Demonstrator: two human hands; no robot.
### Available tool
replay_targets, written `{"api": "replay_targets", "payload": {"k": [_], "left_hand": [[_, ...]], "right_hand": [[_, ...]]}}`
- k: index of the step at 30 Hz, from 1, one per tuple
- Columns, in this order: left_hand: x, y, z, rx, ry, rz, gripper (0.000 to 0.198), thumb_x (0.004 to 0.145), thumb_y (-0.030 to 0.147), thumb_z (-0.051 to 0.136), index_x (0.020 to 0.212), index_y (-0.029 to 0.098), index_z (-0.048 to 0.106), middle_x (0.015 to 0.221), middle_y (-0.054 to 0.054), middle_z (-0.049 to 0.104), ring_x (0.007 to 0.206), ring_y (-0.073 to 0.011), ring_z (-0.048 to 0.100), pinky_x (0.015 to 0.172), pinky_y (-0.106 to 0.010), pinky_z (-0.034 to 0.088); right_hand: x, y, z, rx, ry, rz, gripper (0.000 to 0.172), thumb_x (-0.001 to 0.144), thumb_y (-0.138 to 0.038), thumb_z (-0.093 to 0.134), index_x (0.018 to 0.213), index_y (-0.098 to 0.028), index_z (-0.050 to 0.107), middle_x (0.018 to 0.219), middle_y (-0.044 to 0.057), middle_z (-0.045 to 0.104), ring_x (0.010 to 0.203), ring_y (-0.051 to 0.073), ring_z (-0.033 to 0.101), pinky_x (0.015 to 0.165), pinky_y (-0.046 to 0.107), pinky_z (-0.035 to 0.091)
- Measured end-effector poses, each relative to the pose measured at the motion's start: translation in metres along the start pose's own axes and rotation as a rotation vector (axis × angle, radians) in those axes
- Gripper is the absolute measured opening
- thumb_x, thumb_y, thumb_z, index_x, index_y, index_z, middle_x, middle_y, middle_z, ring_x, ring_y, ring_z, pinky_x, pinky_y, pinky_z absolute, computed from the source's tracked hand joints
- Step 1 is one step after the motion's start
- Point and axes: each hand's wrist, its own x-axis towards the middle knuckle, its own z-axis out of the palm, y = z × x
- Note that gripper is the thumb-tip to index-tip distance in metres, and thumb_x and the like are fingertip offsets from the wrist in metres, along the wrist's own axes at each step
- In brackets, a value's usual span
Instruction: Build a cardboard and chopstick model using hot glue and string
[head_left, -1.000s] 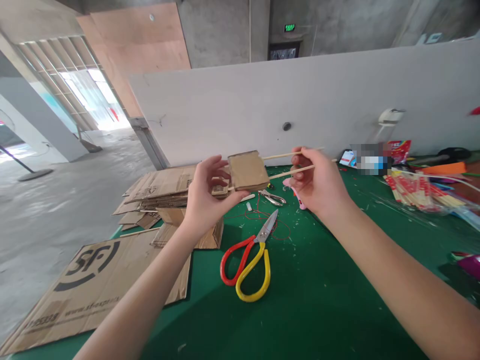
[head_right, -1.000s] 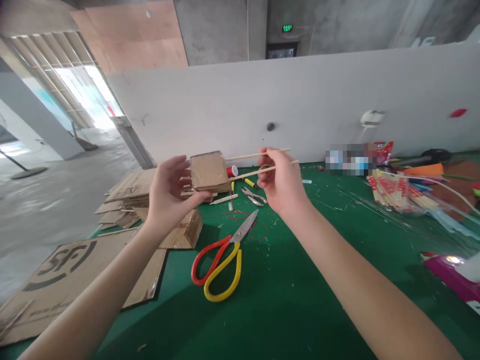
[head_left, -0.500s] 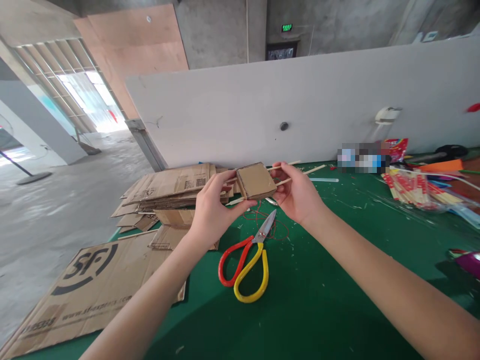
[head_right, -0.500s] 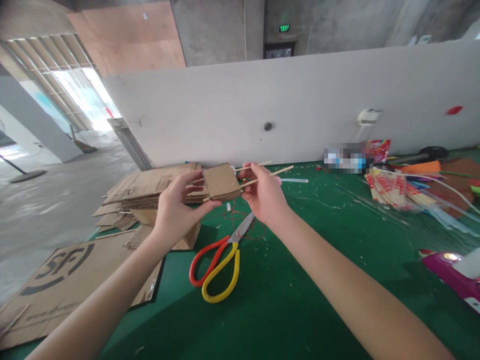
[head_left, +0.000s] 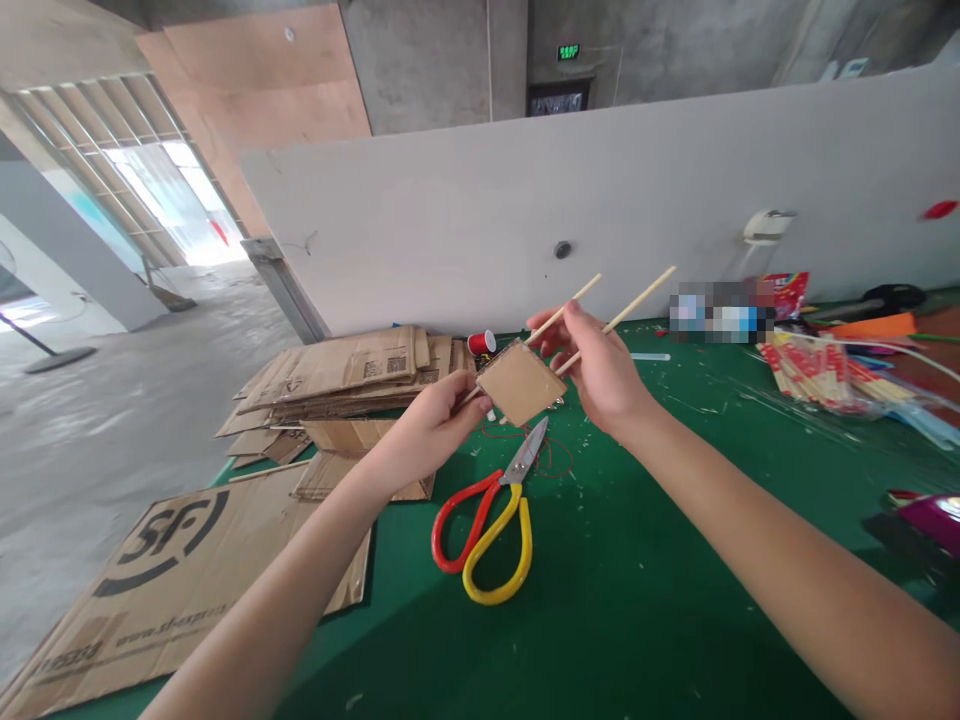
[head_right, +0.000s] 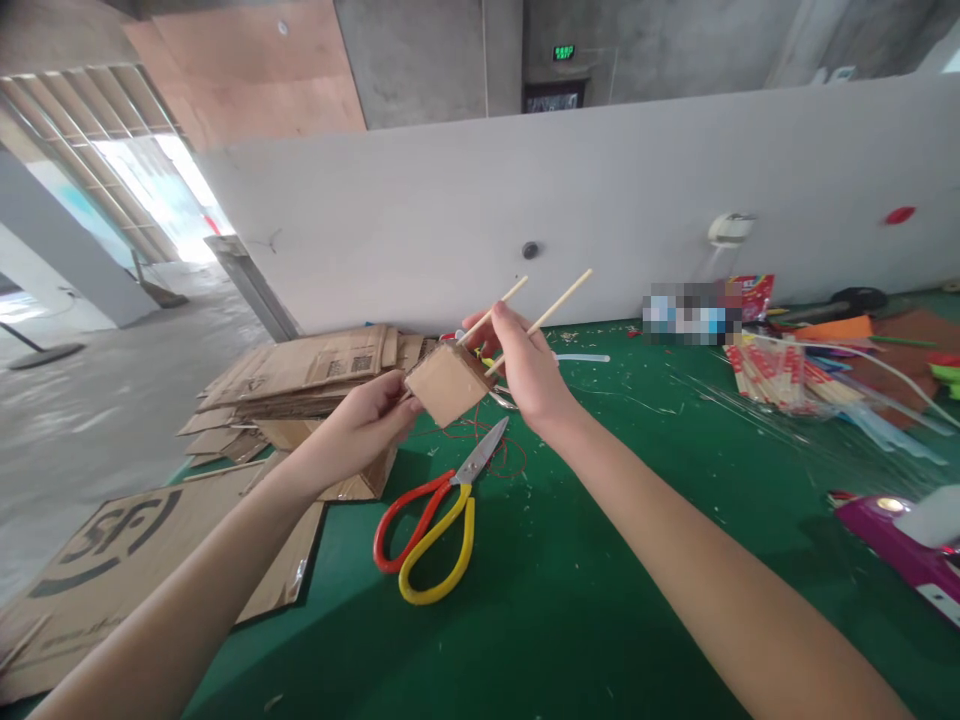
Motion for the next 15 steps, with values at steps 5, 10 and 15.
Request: {"api": "replay_targets", "payload": {"k": [5,10,15], "left_hand": [[0.0,0.002,0.0,-0.045,0.041,0.044,0.027,0.094,0.042,0.046,0.084,0.018,0.048,0.074,0.0,0.054,0.068,-0.0123,0.05,0.061,-0.025,0.042],[0.0,0.001,0.003,-0.296,-0.226,-0.13,0.03,0.088,0.045,0.057,0.095,0.017,0.051,0.084,-0.003,0.061,0.068,-0.0135,0.061,0.054,-0.024,0.049],[-0.003,0.003,0.014,-0.622,-0.23,-0.281,0.029,0.086,0.039,0.063,0.076,0.014,0.054,0.063,0.002,0.054,0.044,-0.0022,0.041,0.039,-0.014,0.033]], "right_hand": [[-0.002,0.006,-0.004,0.026,-0.233,0.149,0.048,0.081,-0.069,0.055,0.097,-0.025,0.065,0.091,0.004,0.067,0.079,0.016,0.062,0.061,0.027,0.051],[-0.004,0.007,-0.002,0.147,-0.286,0.364,0.052,0.079,-0.072,0.054,0.101,-0.025,0.062,0.09,0.007,0.067,0.065,0.019,0.063,0.048,0.033,0.054],[-0.005,0.001,-0.008,0.184,-0.448,0.311,0.055,0.076,-0.068,0.062,0.109,-0.025,0.061,0.091,0.006,0.067,0.068,0.019,0.065,0.051,0.033,0.057]]}}
